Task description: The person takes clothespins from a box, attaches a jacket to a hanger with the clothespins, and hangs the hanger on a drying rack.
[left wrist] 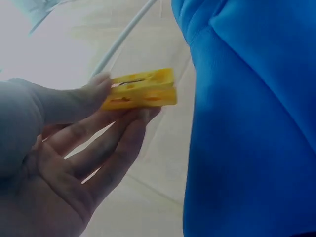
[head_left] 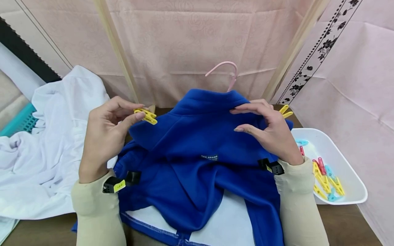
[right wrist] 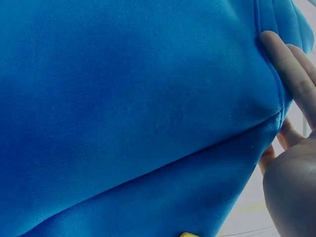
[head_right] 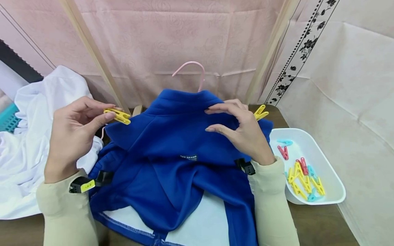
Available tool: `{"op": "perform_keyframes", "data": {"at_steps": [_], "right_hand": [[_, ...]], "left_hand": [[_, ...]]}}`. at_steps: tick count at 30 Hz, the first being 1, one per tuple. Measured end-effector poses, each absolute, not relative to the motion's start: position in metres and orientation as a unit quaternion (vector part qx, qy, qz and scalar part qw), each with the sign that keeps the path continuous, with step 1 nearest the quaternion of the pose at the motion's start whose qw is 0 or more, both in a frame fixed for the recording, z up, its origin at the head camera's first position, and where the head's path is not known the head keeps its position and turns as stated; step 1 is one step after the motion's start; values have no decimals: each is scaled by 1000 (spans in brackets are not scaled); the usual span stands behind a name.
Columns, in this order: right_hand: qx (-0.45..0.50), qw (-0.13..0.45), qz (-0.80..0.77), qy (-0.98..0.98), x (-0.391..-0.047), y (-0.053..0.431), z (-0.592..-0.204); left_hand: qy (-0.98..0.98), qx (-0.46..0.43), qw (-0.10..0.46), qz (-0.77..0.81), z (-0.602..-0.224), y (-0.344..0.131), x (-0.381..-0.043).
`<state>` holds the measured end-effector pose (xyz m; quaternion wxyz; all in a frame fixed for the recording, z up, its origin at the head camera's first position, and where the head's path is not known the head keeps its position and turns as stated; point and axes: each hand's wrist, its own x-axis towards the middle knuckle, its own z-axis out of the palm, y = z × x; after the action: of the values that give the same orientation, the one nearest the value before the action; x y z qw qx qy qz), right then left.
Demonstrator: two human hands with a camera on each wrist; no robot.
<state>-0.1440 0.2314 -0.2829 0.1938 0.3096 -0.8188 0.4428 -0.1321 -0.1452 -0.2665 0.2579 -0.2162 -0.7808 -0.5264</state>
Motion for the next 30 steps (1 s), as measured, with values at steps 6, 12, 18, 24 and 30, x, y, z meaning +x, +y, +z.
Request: {"op": "perform_keyframes", "data": {"at_steps": [6,12,18,24,30], "right_hand": [[314,190,454,-812,-144,232,-282],[318,189,472,-800,-146,230,-283],[317,197,487,-790,-148,227,-285],[315,201,483,-792,-147,226,-285],[301,206,476,-800,-149,230,-286]], "left_hand": [[-806,-208,224,-506,-271,-147,-137],[-830,-206,198,-479,-279,-141,-147],[-861,-200,157,-441,-284,-133,-151],[-874,-190,125,-429,-283,-132,-151],[-854,-212,142,-453,-290,-130,-157]]}}
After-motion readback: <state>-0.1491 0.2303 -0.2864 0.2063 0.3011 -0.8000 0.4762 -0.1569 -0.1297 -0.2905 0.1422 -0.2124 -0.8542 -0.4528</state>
